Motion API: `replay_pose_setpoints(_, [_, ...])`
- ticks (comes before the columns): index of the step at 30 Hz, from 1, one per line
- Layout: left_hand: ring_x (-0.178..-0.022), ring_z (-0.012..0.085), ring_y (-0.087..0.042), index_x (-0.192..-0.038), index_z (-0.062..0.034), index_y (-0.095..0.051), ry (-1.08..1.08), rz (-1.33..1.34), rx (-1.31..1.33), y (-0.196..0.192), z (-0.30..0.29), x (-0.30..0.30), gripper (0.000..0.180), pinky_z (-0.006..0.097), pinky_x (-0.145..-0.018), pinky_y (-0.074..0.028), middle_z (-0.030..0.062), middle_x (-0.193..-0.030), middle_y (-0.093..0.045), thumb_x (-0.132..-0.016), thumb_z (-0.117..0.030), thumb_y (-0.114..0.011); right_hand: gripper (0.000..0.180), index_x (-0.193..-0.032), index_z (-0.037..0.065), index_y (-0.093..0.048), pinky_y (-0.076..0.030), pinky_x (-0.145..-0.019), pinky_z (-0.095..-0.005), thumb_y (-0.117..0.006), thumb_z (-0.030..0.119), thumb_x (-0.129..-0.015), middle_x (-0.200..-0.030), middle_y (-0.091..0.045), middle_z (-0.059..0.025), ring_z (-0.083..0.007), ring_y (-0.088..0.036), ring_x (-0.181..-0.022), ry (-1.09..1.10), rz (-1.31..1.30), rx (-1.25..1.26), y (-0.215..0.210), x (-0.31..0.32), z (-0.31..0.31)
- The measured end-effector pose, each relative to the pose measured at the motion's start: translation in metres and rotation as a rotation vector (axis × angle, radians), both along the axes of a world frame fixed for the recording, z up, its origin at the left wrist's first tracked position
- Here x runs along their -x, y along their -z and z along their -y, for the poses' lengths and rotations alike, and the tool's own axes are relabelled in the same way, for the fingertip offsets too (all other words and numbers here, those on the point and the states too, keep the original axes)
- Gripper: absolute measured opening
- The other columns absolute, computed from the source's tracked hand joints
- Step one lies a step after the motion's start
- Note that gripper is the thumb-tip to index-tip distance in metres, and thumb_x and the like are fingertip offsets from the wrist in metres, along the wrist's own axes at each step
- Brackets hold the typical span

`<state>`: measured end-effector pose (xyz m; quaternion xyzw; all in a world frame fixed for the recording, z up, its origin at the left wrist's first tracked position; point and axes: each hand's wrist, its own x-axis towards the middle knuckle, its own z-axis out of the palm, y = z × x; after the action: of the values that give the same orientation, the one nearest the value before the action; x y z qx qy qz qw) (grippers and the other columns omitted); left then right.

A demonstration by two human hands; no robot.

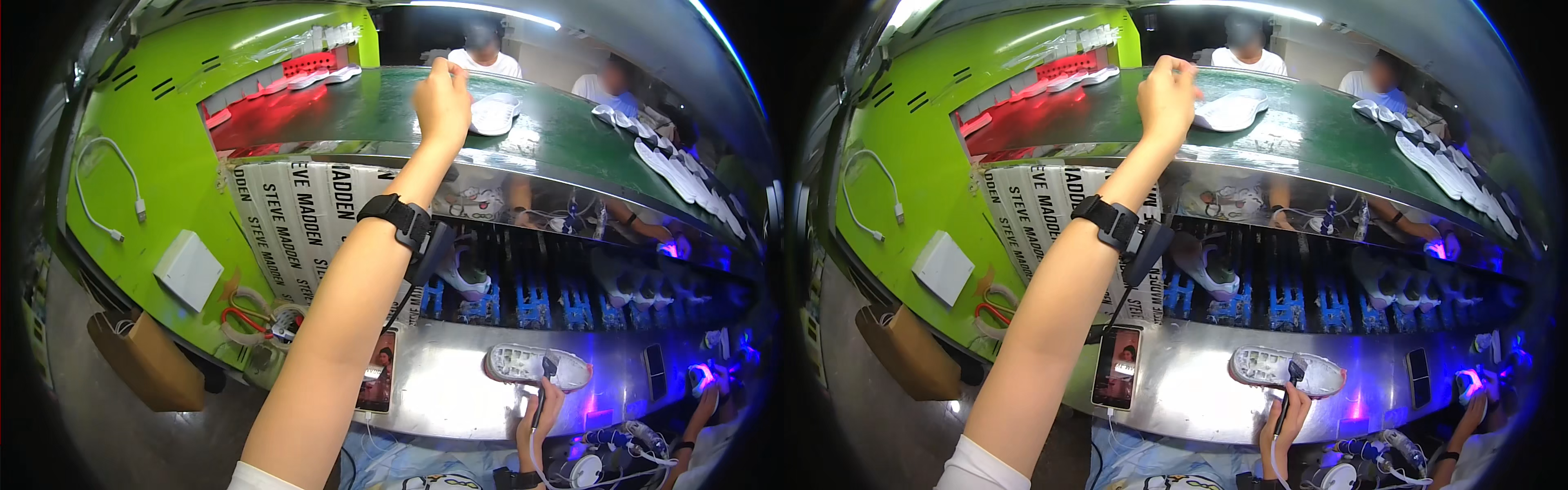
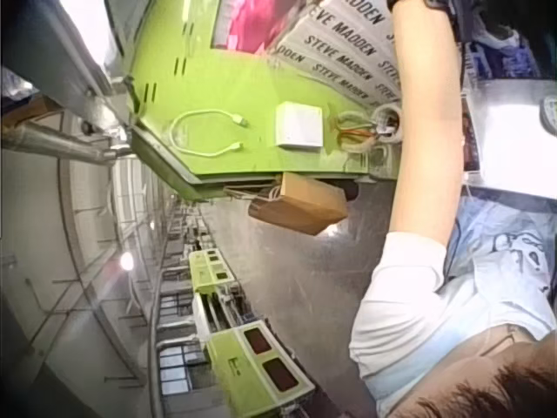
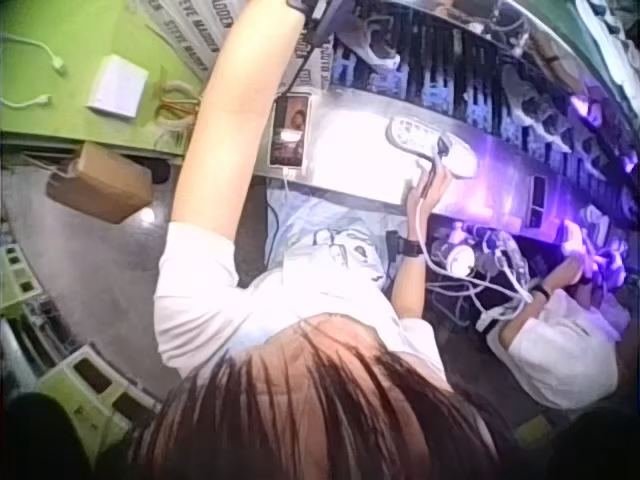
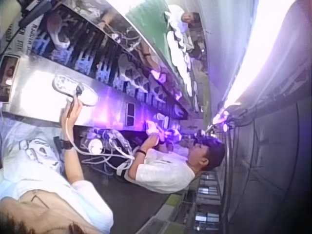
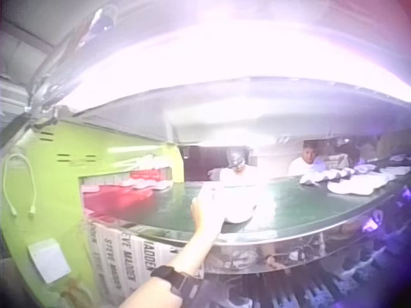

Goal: The person repeatedly picks up white shoe insoles from a conveyor belt, scrubs them with a brush, and places them back on the belt. The task is performed in a repetitive loop with multiple insoles moving along the line.

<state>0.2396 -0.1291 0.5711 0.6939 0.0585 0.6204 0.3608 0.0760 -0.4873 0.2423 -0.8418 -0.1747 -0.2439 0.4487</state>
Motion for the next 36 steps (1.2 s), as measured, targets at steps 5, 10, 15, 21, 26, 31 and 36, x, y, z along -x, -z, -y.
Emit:
replay_pose_setpoints(5, [-0.072, 0.0271, -0.064, -0.092, -0.0032, -0.064, -0.086, 0.112, -0.110, 0.002, -0.009, -0.010, 0.010, 0.038, -0.067, -0.049, 0.0126, -0.078, -0.068, -0.082, -0.003, -0.062, 0.036, -0.123, -0.003, -0.056, -0.040, -0.094, -0.0386, -0.052, 0.005, -0.089, -0.111, -0.050, -0.0190, -0.0326, -0.052, -0.103, -0.007, 0.012, 0.000, 0.001, -0.003, 0.001])
replay_pose_setpoints(10, [-0.086, 0.0335, -0.060, -0.091, -0.0058, -0.066, -0.316, 0.245, -0.324, 0.010, -0.004, -0.015, 0.025, 0.041, -0.075, -0.048, 0.0171, -0.092, -0.061, -0.073, 0.009, -0.055, 0.035, -0.123, -0.004, -0.055, -0.040, -0.094, -0.0388, -0.052, 0.007, -0.090, -0.112, -0.051, -0.0191, -0.0329, -0.052, -0.104, 0.013, 0.002, -0.012, -0.001, -0.005, 0.004])
replay_pose_setpoints(15, [-0.075, 0.0319, -0.061, -0.086, -0.0074, -0.067, -0.156, 0.050, -0.219, 0.008, -0.004, -0.007, 0.023, 0.041, -0.072, -0.048, 0.0129, -0.079, -0.064, -0.075, 0.008, -0.054, 0.035, -0.123, -0.003, -0.056, -0.040, -0.095, -0.0386, -0.052, 0.005, -0.089, -0.112, -0.051, -0.0193, -0.0329, -0.052, -0.105, 0.016, 0.017, -0.001, -0.003, -0.002, 0.003])
replay_pose_setpoints(21, [-0.071, 0.0252, -0.066, -0.089, -0.0077, -0.067, -0.085, 0.109, -0.200, 0.005, -0.005, -0.009, 0.016, 0.037, -0.068, -0.050, 0.0113, -0.073, -0.068, -0.084, 0.000, -0.054, 0.036, -0.122, -0.004, -0.055, -0.040, -0.096, -0.0412, -0.049, 0.005, -0.088, -0.113, -0.053, -0.0207, -0.0344, -0.052, -0.108, 0.031, 0.000, -0.010, -0.005, 0.000, 0.001])
replay_pose_setpoints(26, [-0.073, 0.0248, -0.067, -0.093, -0.0078, -0.068, 0.165, 0.079, -0.008, -0.004, 0.003, -0.004, 0.016, 0.036, -0.070, -0.051, 0.0118, -0.076, -0.068, -0.084, -0.001, -0.058, 0.035, -0.123, -0.004, -0.055, -0.041, -0.095, -0.0396, -0.052, 0.004, -0.089, -0.113, -0.051, -0.0196, -0.0334, -0.052, -0.106, 0.022, 0.049, 0.028, 0.000, 0.000, 0.004])
replay_pose_setpoints(31, [-0.074, 0.0254, -0.067, -0.094, -0.0067, -0.069, -0.331, 0.263, -0.300, 0.009, -0.005, -0.020, 0.018, 0.037, -0.072, -0.052, 0.0126, -0.078, -0.068, -0.080, 0.002, -0.061, 0.035, -0.123, -0.003, -0.056, -0.041, -0.094, -0.0398, -0.052, 0.004, -0.089, -0.112, -0.051, -0.0198, -0.0335, -0.053, -0.105, 0.031, 0.011, -0.011, 0.003, -0.001, 0.005])
replay_pose_setpoints(36, [-0.076, 0.0260, -0.067, -0.089, -0.0074, -0.070, -0.035, 0.101, -0.110, 0.004, 0.001, -0.009, 0.015, 0.037, -0.072, -0.052, 0.0120, -0.080, -0.069, -0.081, 0.001, -0.061, 0.034, -0.122, -0.004, -0.056, -0.041, -0.094, -0.0398, -0.051, 0.007, -0.090, -0.111, -0.052, -0.0200, -0.0340, -0.053, -0.104, 0.033, 0.037, 0.014, -0.002, 0.001, 0.004])
